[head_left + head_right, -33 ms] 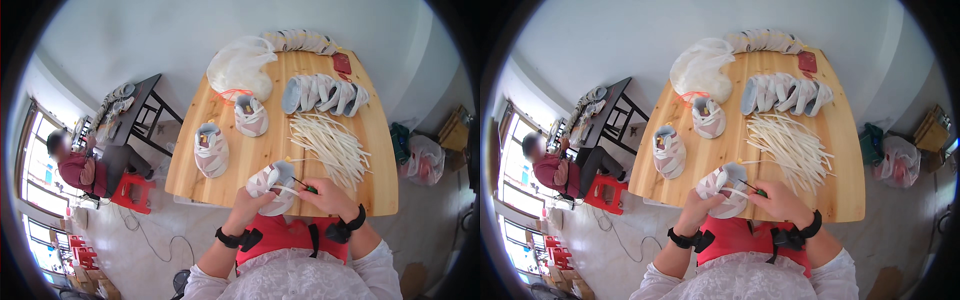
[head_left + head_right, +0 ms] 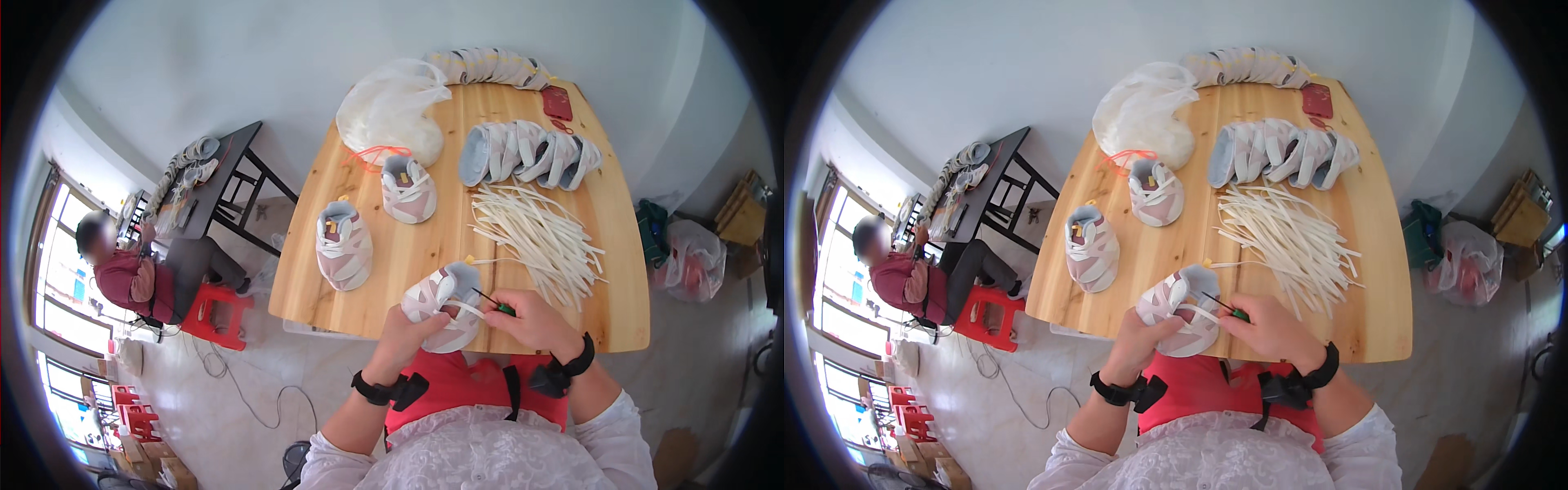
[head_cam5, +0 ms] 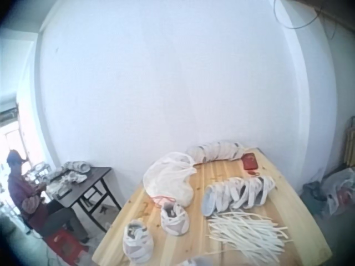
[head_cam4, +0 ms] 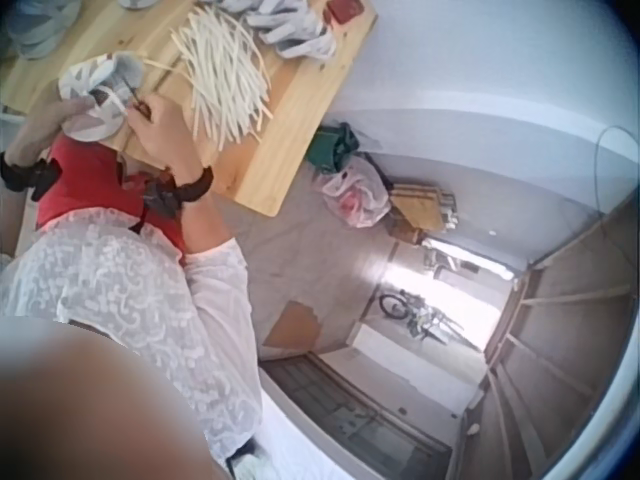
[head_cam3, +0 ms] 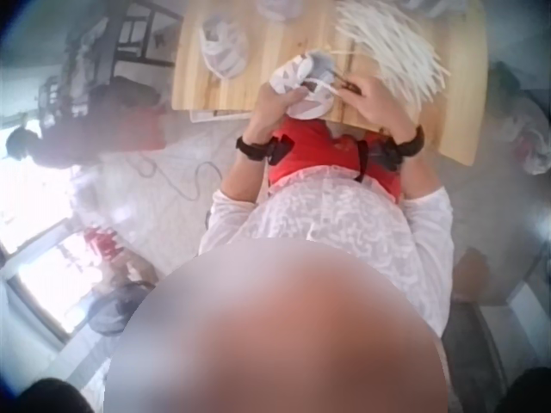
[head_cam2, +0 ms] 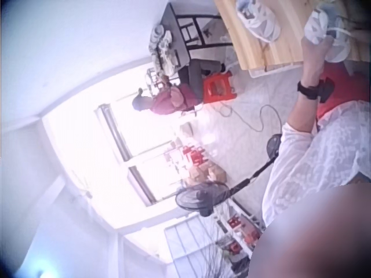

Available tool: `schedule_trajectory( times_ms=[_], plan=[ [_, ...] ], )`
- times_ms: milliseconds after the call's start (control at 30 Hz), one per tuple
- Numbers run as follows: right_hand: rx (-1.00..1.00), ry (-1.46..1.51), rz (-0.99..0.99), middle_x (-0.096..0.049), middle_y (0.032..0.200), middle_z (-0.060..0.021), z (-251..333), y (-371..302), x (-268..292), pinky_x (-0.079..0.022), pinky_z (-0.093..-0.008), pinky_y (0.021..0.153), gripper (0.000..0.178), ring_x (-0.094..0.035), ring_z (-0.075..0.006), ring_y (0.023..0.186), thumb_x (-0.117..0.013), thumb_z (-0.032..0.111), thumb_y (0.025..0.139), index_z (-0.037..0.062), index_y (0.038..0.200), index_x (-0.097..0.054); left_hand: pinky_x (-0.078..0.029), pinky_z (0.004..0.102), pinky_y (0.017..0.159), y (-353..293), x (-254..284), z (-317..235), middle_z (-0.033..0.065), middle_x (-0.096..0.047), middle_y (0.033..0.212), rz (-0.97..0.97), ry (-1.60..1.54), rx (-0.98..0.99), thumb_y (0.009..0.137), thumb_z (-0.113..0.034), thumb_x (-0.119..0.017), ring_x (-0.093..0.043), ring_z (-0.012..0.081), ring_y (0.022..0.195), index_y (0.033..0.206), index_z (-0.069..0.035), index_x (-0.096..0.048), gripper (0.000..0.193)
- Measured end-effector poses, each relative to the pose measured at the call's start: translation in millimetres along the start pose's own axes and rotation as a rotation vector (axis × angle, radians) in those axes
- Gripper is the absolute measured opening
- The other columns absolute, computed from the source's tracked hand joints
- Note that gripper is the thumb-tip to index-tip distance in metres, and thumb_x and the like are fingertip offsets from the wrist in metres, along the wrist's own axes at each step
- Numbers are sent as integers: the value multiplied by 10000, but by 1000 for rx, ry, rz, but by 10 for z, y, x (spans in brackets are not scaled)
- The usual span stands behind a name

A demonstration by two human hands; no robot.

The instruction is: Stitching components together to assemble shoes.

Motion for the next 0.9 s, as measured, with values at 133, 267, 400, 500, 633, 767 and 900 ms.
schedule_trajectory(
  times_ms=[133,267,400,500,633,767,900],
  plan=[
    [-7,-16,-89,-607,705,-151,129,75,-63,-429,-356,590,177,-559,-262,607,-631,173,872,10,941,-622,-516,324,873,24,-15,-7,90,-669,1043,3,2,-11,828,-4,-663,-636,171,971,1231,19,-550,419],
    [181,-75,-223,-574,744,-92,163,100,-85,-431,-296,638,116,-529,-199,671,-655,84,835,-2,904,-618,-514,324,873,42,-30,-24,91,-666,1072,19,-2,-5,830,-8,-669,-636,167,975,1220,18,-559,407],
    [243,-78,-293,-533,761,-97,167,92,-36,-433,-304,640,96,-539,-238,698,-665,59,806,-2,861,-615,-516,316,866,40,-28,-40,90,-658,1108,61,-58,-6,835,-17,-680,-632,161,986,1242,13,-543,430],
    [104,-106,-251,-549,787,-99,123,73,36,-431,-312,635,95,-556,-236,716,-666,67,806,4,857,-616,-518,324,871,26,-7,-42,89,-662,1095,83,-160,-16,838,-19,-681,-633,168,992,1259,10,-529,449],
    [74,-53,-243,-554,806,-101,76,-20,63,-426,-322,616,100,-557,-235,714,-672,77,802,10,854,-619,-517,322,869,15,47,-3,90,-662,1096,86,-161,10,838,-16,-680,-630,162,996,1261,9,-529,450],
    [220,-217,-118,-584,849,-120,190,-98,-4,-465,-338,631,112,-594,-283,753,-676,133,816,37,855,-635,-514,300,851,-54,32,-38,66,-682,1045,76,92,-57,841,-38,-693,-637,140,953,1193,4,-585,371],
    [322,-202,-392,-602,906,-108,437,-81,54,-479,-339,661,137,-617,-279,792,-698,103,795,35,904,-649,-511,283,837,-101,4,-7,46,-695,992,86,160,-115,838,-48,-707,-639,124,919,1134,-3,-627,310]
  ],
)
Point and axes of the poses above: each hand's wrist, its own y-axis towards the middle knuckle, its own x-axis out of the back of the hand, z = x × y, the point moved 5 cm from there along y, towards the middle knuckle
